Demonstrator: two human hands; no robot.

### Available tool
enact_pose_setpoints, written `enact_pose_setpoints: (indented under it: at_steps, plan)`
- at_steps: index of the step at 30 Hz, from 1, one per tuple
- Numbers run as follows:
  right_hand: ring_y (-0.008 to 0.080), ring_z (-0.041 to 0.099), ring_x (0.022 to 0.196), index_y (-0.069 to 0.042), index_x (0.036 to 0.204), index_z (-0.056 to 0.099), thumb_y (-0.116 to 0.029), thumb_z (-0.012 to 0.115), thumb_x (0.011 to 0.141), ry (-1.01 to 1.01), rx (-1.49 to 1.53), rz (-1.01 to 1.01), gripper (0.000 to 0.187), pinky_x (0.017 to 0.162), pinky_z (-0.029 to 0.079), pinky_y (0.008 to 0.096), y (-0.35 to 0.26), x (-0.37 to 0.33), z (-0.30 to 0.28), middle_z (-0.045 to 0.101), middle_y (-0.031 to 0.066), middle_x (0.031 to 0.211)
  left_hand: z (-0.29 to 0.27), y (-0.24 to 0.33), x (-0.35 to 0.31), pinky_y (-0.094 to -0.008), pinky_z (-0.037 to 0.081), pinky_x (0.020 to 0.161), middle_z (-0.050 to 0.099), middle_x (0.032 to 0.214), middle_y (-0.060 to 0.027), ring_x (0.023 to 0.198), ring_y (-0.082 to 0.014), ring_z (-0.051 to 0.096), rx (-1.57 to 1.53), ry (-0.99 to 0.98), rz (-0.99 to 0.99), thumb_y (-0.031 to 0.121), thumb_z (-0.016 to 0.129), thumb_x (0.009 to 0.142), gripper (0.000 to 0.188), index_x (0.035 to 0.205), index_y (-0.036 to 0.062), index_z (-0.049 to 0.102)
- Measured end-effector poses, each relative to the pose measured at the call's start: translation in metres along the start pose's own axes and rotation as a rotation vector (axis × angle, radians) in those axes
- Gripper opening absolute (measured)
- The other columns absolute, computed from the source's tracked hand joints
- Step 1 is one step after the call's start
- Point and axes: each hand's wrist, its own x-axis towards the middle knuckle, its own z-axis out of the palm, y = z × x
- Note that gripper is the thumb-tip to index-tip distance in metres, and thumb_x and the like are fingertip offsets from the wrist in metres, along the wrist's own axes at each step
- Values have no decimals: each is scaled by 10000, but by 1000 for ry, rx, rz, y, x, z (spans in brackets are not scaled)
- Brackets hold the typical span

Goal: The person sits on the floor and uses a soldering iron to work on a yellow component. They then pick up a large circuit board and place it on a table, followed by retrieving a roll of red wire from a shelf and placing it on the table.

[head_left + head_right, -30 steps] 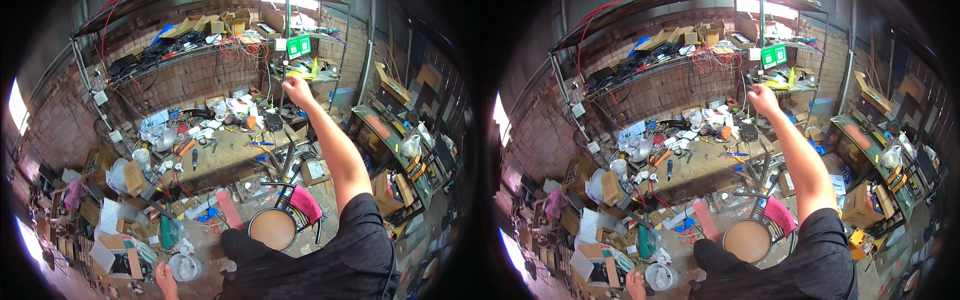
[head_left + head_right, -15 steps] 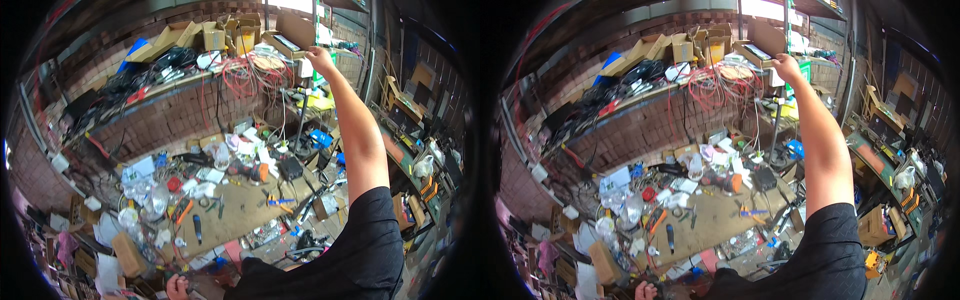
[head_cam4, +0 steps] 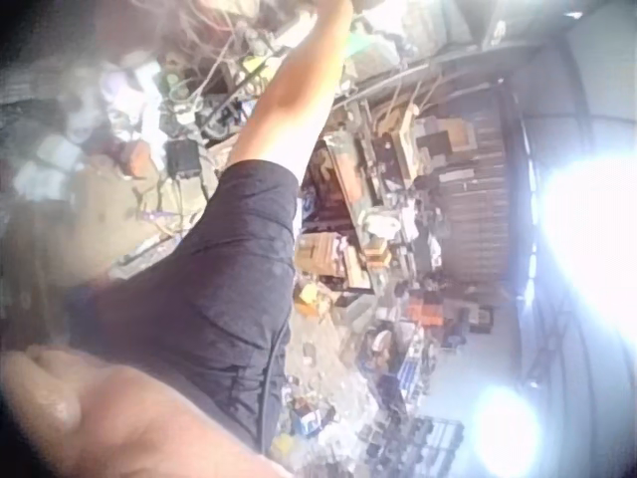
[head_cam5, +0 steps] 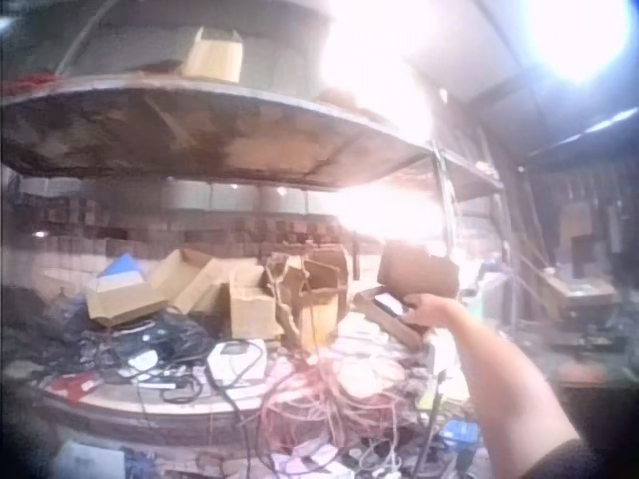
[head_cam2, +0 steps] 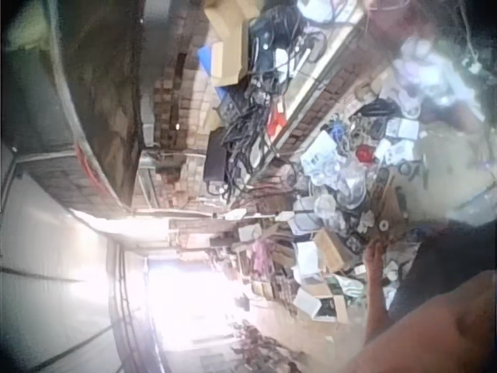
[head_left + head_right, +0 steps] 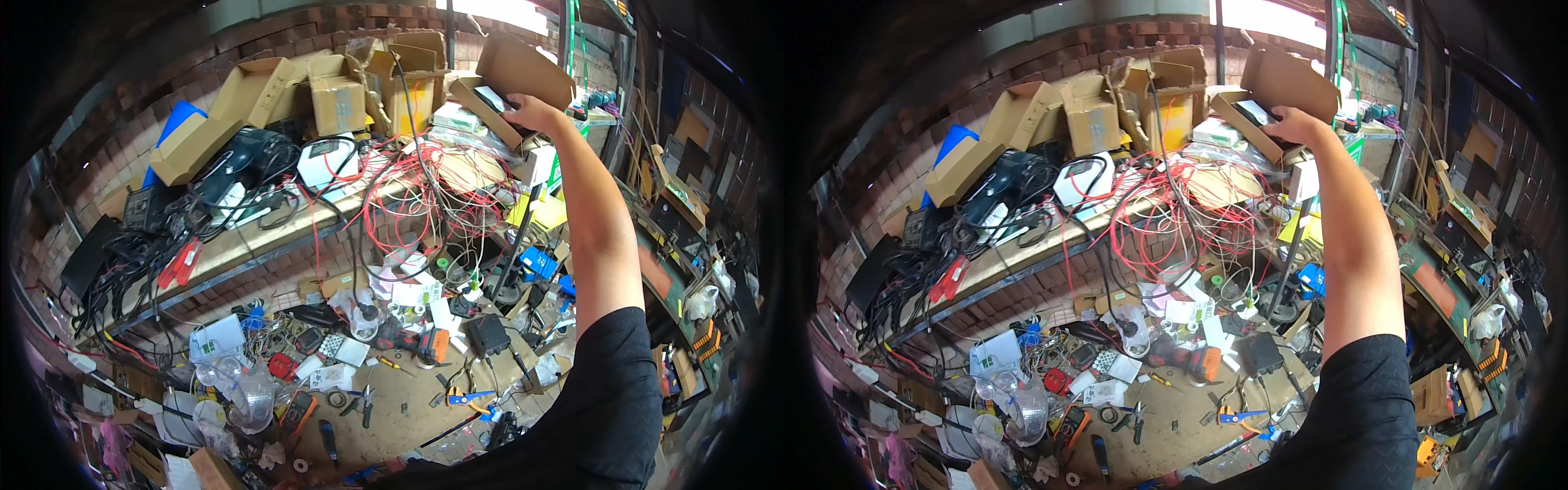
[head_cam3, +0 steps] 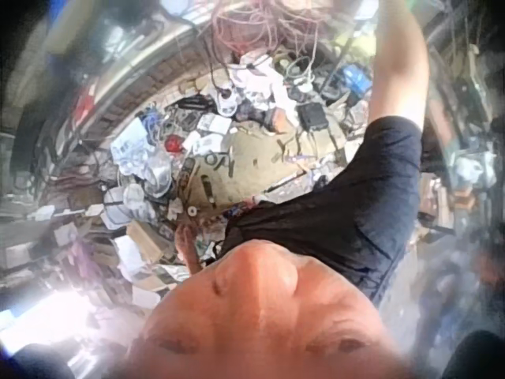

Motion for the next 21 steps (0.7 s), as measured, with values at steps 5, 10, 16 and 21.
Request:
enact_pose_setpoints:
  at_steps: [5, 10, 16, 21]
  plan:
    - [327, 599, 1289, 92, 1472, 465, -362, 814, 744, 166, 145, -68, 926, 1103, 444, 353, 15, 14, 7, 606, 262, 1393, 35, 62, 35, -286, 535, 751, 666, 959, -51, 852, -155, 633, 83, -102, 17, 283, 649, 1030, 344, 1231, 4, 667]
    - [343, 617, 1269, 81, 1423, 533, -434, 803, 693, 556, 211, -96, 933, 1108, 448, 362, -3, 2, 8, 631, 278, 1350, 61, 97, 48, -300, 539, 768, 715, 982, -84, 885, -180, 677, 26, -181, 143, 268, 640, 1029, 333, 1238, 9, 669]
    - [88, 478, 724, -97, 1159, 716, -366, 619, 943, 606, 767, -72, 359, 660, 491, 296, -45, -6, -44, 566, -24, 889, 92, 130, 73, -320, 547, 896, 744, 1120, -111, 1014, -198, 697, 185, -301, 294, 200, 630, 1022, 310, 1245, -13, 667]
    - [156, 616, 807, -45, 1272, 664, -362, 618, 957, 529, 1049, -166, 449, 689, 548, 356, -94, -66, -67, 642, 53, 1003, 138, 223, 60, -337, 499, 1014, 710, 1203, -132, 1121, -225, 666, 102, -457, 379, 84, 605, 1018, 291, 1291, -14, 631]
